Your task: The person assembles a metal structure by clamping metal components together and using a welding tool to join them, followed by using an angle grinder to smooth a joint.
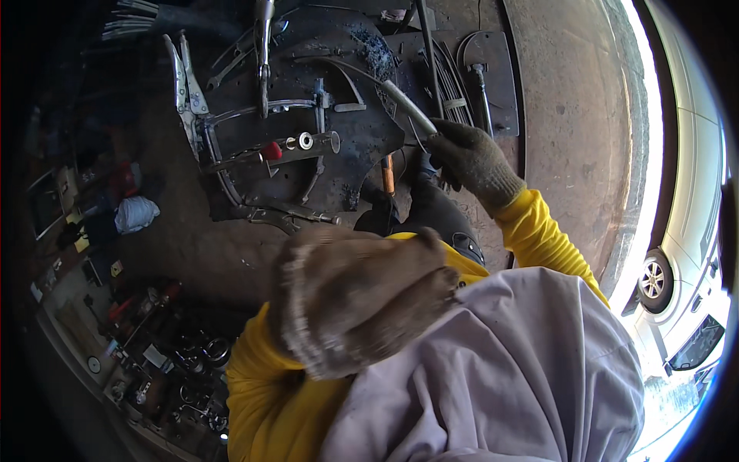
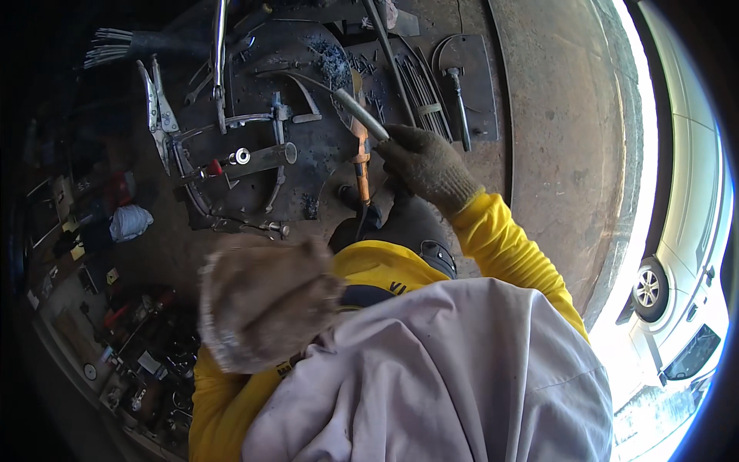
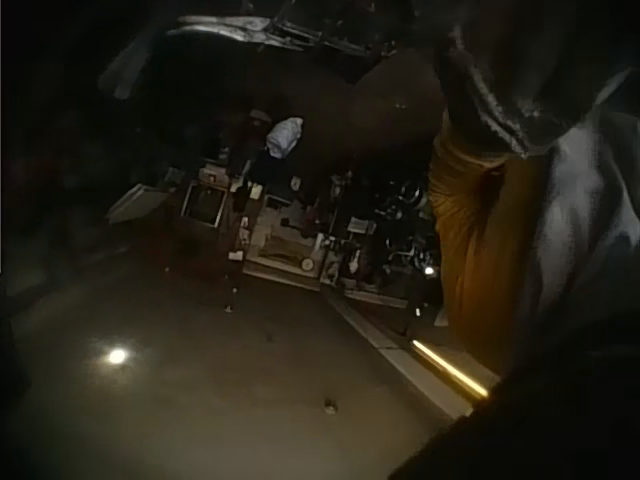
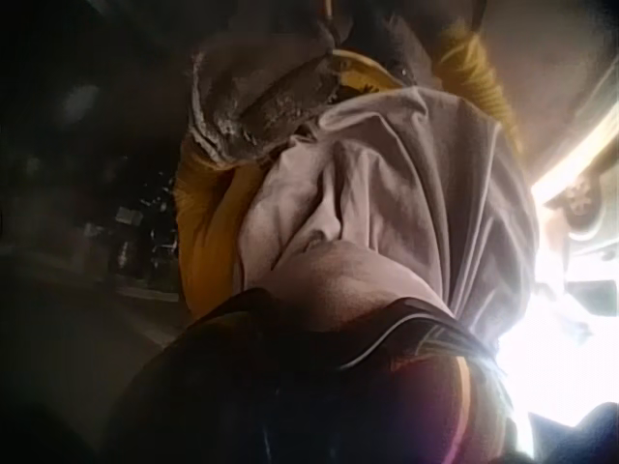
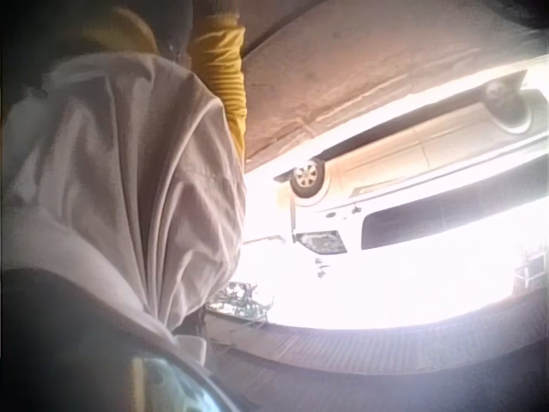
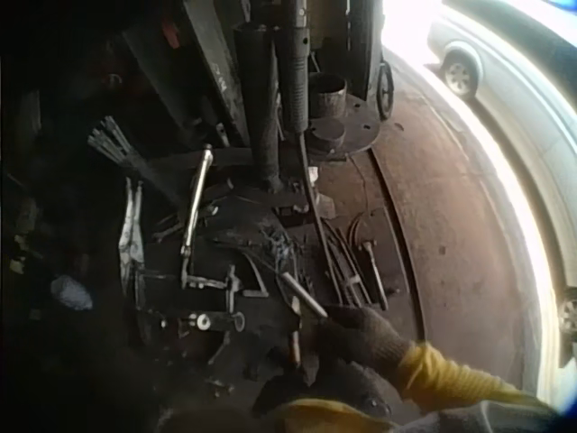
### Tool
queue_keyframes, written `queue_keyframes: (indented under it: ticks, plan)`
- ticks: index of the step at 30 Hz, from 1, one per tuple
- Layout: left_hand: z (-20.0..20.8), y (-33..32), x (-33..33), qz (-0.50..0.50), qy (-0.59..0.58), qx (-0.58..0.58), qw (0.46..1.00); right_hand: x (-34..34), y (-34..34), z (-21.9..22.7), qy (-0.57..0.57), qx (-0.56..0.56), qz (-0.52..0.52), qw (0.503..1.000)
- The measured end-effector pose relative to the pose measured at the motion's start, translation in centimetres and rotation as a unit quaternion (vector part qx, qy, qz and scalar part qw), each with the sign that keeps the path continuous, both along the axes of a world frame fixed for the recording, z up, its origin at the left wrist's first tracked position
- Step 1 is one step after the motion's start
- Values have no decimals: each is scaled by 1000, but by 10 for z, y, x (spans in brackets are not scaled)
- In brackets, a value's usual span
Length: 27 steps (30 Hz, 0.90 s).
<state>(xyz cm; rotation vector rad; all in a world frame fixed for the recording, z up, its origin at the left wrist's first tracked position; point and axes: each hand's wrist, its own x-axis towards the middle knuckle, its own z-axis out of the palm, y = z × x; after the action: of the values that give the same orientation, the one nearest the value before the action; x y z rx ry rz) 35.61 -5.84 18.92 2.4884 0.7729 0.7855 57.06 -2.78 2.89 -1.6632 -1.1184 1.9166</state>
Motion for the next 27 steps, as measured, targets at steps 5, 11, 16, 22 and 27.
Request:
queue_keyframes:
  ticks: [5,11,16,22,27]
  plan:
    - [41,78,-51,98,212,213,949,-47,-41,-6,75,-16,-191,979]
    - [-16,180,-38,-125,253,195,939,-88,-61,-8,30,-1,-232,972]
    - [-63,209,0,-164,505,131,837,-110,-68,-14,8,-5,-275,961]
    - [-99,211,17,-221,613,99,752,-124,-71,-14,51,-22,-335,941]
    - [-119,213,17,-227,609,105,753,-123,-72,-14,127,-33,-369,920]
